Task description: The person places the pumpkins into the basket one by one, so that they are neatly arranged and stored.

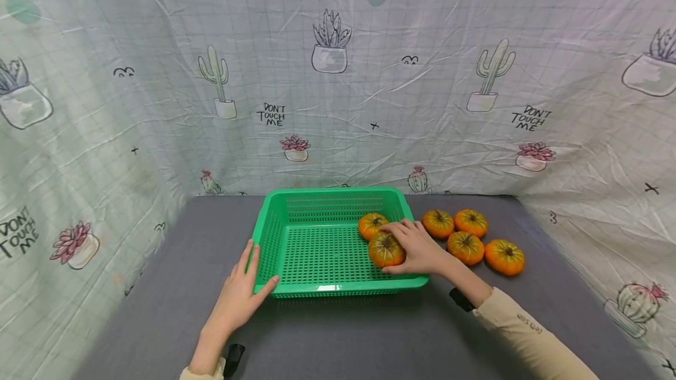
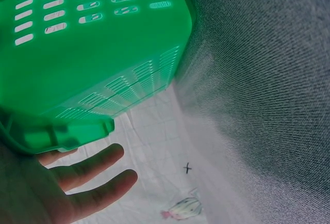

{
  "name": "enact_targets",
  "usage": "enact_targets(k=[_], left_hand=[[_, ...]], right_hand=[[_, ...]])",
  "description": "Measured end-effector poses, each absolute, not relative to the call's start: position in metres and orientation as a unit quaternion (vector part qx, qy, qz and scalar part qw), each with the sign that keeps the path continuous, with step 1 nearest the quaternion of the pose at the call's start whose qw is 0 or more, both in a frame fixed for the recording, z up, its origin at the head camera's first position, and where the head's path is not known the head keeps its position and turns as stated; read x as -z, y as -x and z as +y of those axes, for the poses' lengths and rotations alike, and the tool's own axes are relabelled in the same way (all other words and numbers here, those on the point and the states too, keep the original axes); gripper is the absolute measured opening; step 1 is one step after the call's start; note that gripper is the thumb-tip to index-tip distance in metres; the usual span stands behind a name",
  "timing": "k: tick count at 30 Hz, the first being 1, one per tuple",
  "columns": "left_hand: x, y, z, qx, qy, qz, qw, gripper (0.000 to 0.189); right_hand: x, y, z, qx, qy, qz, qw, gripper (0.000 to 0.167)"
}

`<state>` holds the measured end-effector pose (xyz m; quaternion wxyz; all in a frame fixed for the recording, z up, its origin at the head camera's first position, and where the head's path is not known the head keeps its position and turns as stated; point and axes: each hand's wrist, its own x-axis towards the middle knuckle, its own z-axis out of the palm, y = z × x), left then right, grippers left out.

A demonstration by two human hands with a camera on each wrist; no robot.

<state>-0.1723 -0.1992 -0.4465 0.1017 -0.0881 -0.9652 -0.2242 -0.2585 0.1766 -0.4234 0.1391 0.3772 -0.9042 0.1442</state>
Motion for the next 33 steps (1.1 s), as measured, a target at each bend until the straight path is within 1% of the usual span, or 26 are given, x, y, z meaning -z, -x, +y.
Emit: enact_targets(k=[15,22,30,33], left_hand=[[0.448,0.172,-0.199,0.232,0.089,-0.963,0.102,0.080],[0.447,0.171,-0.201,0.223,0.087,-0.965,0.105,0.081],[0.446,0.170,-0.200,0.230,0.089,-0.963,0.105,0.081],[0.447,0.170,-0.200,0.232,0.087,-0.964,0.101,0.081]], right_hand=[[0.413,0.267,0.173,-0.062,-0.407,-0.907,0.094,0.075],[0.414,0.271,0.167,-0.045,-0.406,-0.907,0.100,0.073],[0.413,0.271,0.166,-0.040,-0.388,-0.917,0.082,0.074],[0.412,0.271,0.166,-0.035,-0.384,-0.919,0.084,0.071]])
